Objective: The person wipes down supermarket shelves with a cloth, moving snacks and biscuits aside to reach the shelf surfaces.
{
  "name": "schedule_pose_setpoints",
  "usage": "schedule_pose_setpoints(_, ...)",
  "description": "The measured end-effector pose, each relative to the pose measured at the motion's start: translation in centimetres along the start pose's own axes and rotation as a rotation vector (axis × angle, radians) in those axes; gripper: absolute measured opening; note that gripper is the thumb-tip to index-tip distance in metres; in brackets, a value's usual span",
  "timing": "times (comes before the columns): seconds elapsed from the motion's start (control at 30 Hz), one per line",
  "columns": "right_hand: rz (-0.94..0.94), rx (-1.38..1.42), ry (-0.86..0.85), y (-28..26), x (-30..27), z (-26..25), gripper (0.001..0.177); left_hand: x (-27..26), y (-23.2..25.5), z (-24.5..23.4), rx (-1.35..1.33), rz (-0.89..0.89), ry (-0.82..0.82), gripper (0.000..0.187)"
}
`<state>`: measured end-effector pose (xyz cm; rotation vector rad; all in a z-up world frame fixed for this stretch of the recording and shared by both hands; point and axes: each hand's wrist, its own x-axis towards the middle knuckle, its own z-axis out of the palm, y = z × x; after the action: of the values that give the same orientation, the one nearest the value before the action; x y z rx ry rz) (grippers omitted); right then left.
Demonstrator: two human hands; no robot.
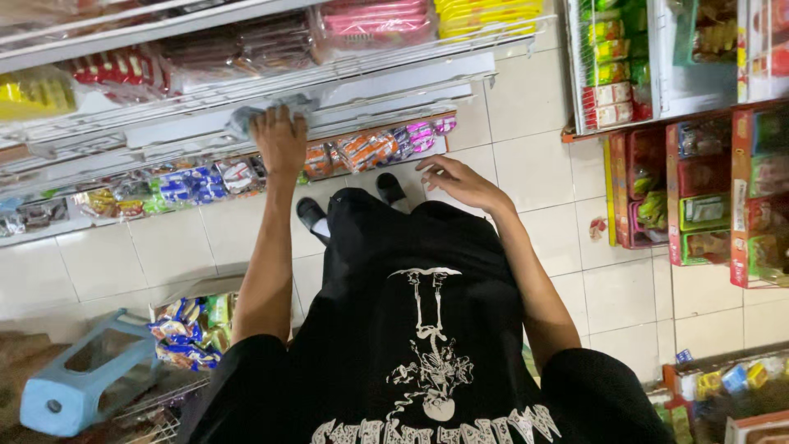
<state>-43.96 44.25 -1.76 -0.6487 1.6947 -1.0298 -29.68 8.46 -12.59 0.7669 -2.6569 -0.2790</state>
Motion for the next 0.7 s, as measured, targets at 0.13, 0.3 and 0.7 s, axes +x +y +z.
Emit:
schedule_pose_setpoints(0.13, -0.004, 0.034, 0.122, 1.3, -1.8, -2.1, 0.03, 1.0, 6.7, 5.0, -0.166, 0.157, -0.043, 0.035)
schedule_pose_setpoints(0.3, 0.026, 0.117, 0.22, 0.7, -2.2, -4.2, 0.03, 3.0, 12.6, 10.2, -0.147, -0.095, -0.194, 0.035)
schedule_pose_setpoints(0.7, -0.191, 0.073, 0.259, 4.8, 5.6, -1.8, 0.05, 2.5, 17.7, 10.8, -0.312, 0.278, -0.227, 0.049)
